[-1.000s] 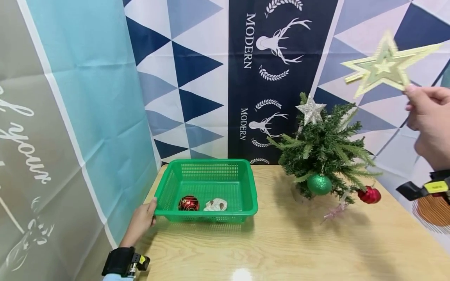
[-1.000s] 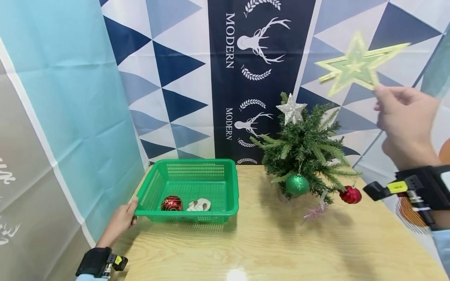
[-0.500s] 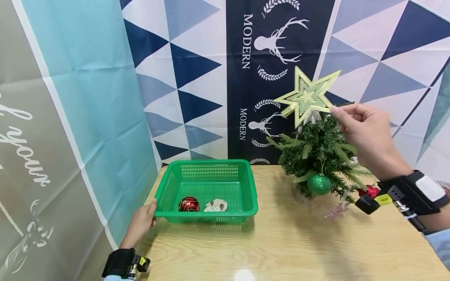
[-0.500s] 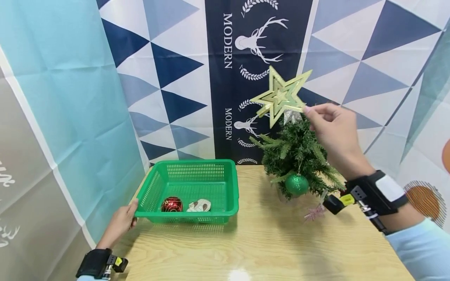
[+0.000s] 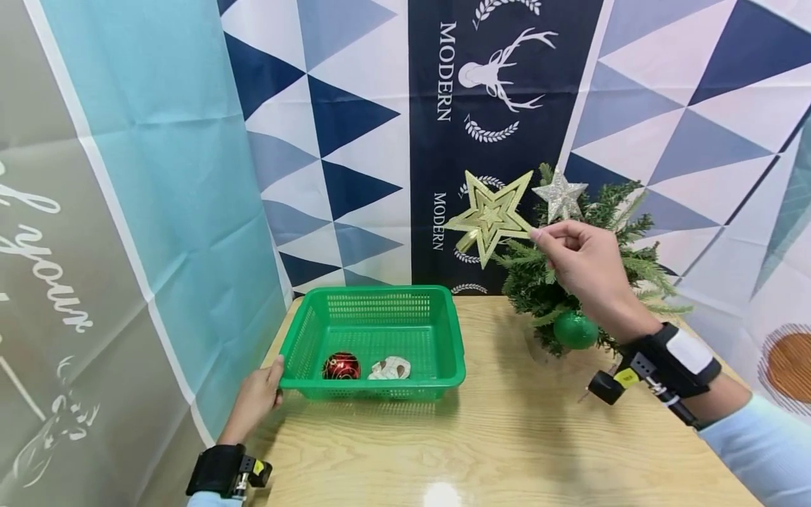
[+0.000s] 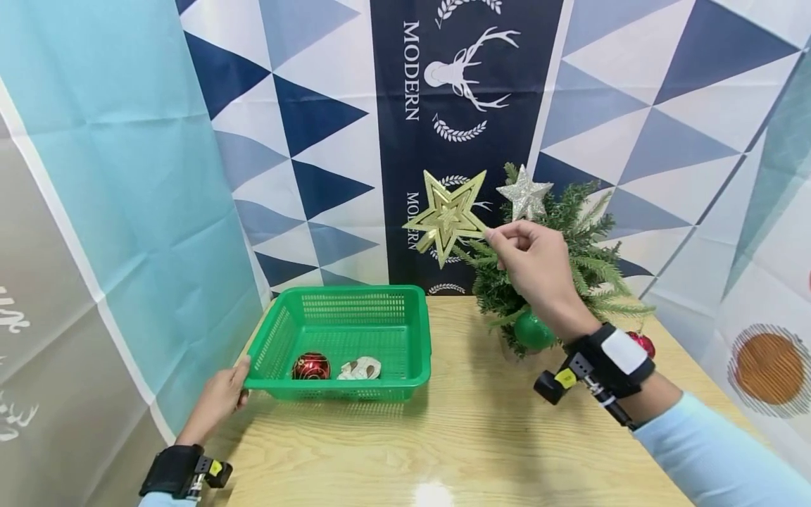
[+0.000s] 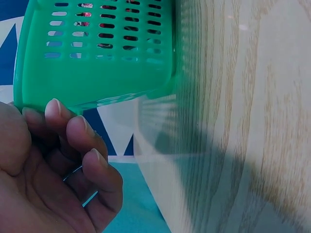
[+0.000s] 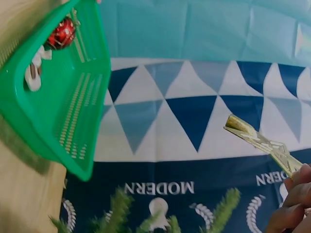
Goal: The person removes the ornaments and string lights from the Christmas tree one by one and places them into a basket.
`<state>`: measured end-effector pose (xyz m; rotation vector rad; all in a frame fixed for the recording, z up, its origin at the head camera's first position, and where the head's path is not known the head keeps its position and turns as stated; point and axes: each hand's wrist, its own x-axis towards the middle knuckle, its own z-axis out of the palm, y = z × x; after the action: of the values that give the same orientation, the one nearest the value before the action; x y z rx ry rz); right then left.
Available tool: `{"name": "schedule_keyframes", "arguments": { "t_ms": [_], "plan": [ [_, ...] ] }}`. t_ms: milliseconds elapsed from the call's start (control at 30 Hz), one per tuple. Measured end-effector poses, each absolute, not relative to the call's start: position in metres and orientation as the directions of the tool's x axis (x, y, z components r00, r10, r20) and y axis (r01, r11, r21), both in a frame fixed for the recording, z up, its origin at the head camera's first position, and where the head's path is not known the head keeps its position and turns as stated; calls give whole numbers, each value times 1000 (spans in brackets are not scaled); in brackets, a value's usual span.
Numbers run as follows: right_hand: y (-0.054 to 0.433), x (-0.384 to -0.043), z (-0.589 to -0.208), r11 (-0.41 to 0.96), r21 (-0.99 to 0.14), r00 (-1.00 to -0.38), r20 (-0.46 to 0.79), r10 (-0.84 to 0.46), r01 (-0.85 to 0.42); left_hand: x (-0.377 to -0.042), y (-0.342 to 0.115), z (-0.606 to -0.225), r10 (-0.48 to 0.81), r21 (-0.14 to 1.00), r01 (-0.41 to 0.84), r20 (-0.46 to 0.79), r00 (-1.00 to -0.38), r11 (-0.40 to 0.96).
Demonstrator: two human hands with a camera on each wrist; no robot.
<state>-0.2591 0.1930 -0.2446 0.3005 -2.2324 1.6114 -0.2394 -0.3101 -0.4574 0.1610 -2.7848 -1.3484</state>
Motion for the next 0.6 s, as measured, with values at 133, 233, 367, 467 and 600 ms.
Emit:
{"name": "schedule_keyframes", "arguments": {
  "t_ms": [133, 233, 367, 467, 600],
  "plan": [
    [185, -259, -251, 328, -869, -918, 395, 9, -371, -242, -309, -457, -112, 787, -72, -4, -994, 613],
    [180, -260, -255, 355, -854, -916, 400, -16, -379, -242, -310, -457, -111, 787, -67, 2, -994, 614],
    [174, -261, -262, 373, -851, -923, 382, -45, -370, -242, -309, -457, -113, 784, -66, 5, -994, 617],
    [169, -264, -269, 374, -862, -937, 341, -69, -342, -241, -308, -458, -120, 784, -76, -2, -993, 616],
    [160, -270, -276, 385, -869, -950, 298, -98, -312, -239, -306, -458, -122, 789, -88, -17, -992, 607]
  ]
}}
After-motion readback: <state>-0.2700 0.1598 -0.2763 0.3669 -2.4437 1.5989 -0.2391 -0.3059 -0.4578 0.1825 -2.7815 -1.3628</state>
